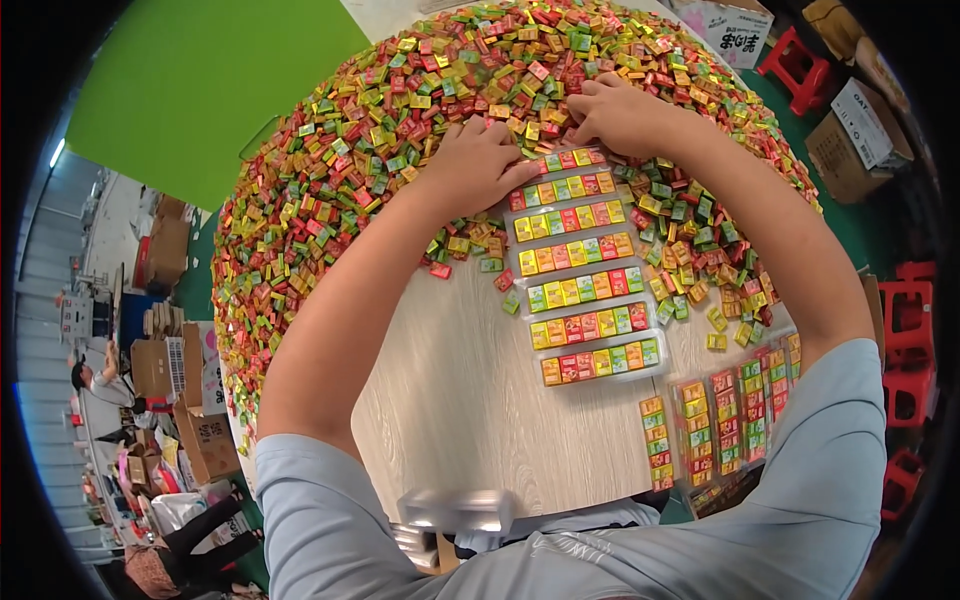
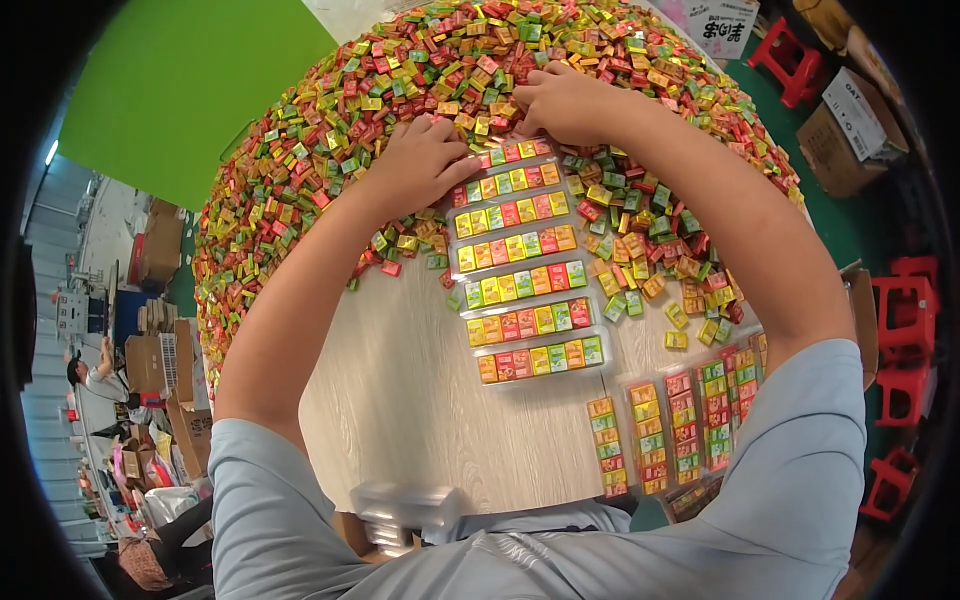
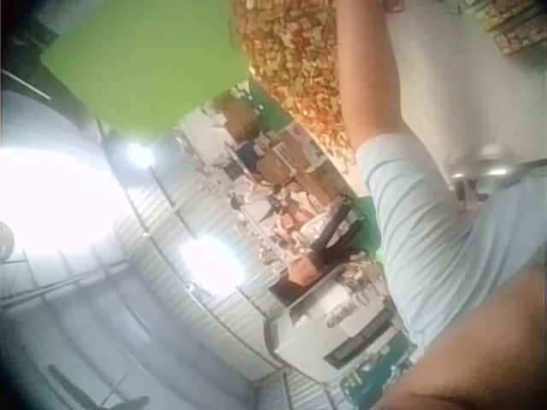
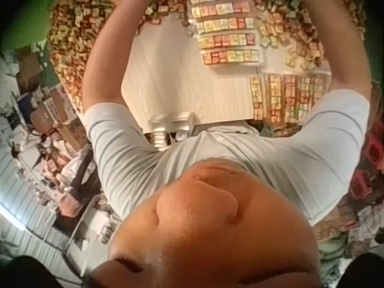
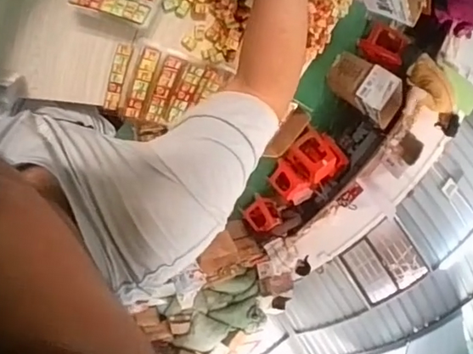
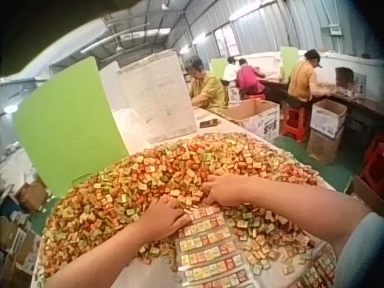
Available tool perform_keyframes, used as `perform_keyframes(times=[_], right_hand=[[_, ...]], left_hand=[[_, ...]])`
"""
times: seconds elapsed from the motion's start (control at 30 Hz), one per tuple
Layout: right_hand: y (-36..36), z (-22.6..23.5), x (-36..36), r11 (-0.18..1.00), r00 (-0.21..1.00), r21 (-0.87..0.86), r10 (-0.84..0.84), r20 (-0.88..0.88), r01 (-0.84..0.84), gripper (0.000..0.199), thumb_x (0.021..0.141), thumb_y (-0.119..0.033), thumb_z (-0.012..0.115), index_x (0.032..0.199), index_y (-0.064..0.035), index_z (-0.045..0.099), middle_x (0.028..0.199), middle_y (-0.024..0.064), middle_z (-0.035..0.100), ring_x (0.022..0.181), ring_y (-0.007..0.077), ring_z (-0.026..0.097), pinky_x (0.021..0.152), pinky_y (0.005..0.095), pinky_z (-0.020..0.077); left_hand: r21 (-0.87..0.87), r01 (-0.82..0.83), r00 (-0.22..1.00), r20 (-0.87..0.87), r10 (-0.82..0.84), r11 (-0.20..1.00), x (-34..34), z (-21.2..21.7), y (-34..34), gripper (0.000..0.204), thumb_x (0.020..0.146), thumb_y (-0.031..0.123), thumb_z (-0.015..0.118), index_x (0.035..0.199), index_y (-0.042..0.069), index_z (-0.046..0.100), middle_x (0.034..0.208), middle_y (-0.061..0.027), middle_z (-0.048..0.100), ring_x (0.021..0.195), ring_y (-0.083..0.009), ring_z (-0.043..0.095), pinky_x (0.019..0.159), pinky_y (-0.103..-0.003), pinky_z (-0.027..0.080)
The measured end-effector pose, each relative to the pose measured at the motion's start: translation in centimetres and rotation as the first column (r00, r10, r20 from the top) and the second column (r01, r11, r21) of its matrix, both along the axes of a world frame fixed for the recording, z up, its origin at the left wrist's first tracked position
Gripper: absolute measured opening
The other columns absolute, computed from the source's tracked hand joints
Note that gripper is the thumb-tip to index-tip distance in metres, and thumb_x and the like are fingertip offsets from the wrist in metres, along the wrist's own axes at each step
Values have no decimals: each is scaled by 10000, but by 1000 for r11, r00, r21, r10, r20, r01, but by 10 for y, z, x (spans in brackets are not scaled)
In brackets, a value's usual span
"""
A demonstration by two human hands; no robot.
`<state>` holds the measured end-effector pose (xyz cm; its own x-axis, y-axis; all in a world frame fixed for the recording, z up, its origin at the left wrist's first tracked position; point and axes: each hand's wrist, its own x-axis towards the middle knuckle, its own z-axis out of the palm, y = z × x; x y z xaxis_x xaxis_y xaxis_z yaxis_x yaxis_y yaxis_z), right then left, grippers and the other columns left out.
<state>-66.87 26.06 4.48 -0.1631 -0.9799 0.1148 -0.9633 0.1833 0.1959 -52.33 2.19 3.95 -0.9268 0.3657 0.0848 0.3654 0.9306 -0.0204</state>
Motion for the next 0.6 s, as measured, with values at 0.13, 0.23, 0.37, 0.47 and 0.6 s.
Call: perform_keyframes(times=[0.13, 0.23, 0.37, 0.47, 0.6], right_hand=[[4, -2, -2, 1000, 1000, 1, 3, 20, -3, 341, 894, -99, 611, 1104, -269, 818, 1034, 29, 606, 1101, 231, 560, 1082, 414, 383], [13, 0, -3, 1000, 1000, 19, 0, 4, 0, 329, 880, -101, 630, 1091, -266, 821, 1050, 28, 606, 1105, 229, 551, 1084, 421, 378], [16, 4, 5, 995, 997, 79, -66, 37, 63, 312, 843, -98, 669, 1068, -246, 825, 1065, 25, 614, 1120, 234, 542, 1077, 430, 372], [12, 0, 10, 997, 996, 44, -61, 61, 59, 305, 843, -94, 664, 1062, -232, 826, 1082, 24, 628, 1129, 237, 545, 1072, 437, 374], [16, 0, 13, 991, 993, 85, -109, 42, 105, 285, 848, -101, 655, 1047, -217, 822, 1094, 32, 642, 1162, 246, 549, 1069, 445, 384]], left_hand=[[41, 1, 1000, -21, -1, 999, -2, -4, -3, 545, 1039, 541, 463, 1086, 108, 791, 1172, -75, 641, 1196, -298, 506, 1048, -478, 370], [38, 5, 999, -44, -3, 999, -2, -5, -2, 536, 1038, 535, 465, 1085, 109, 788, 1175, -74, 640, 1200, -296, 504, 1049, -476, 371], [29, -7, 1000, -13, 7, 1000, 5, -2, 0, 526, 1039, 532, 461, 1100, 119, 781, 1202, -76, 638, 1229, -299, 500, 1071, -485, 364], [27, -25, 1000, 10, 25, 999, 11, -1, -1, 531, 1040, 535, 452, 1109, 123, 779, 1219, -76, 635, 1247, -300, 495, 1082, -494, 357], [35, -1, 1000, 3, 1, 999, 11, -3, 3, 526, 1041, 530, 452, 1123, 122, 773, 1227, -83, 637, 1245, -310, 501, 1071, -492, 367]])
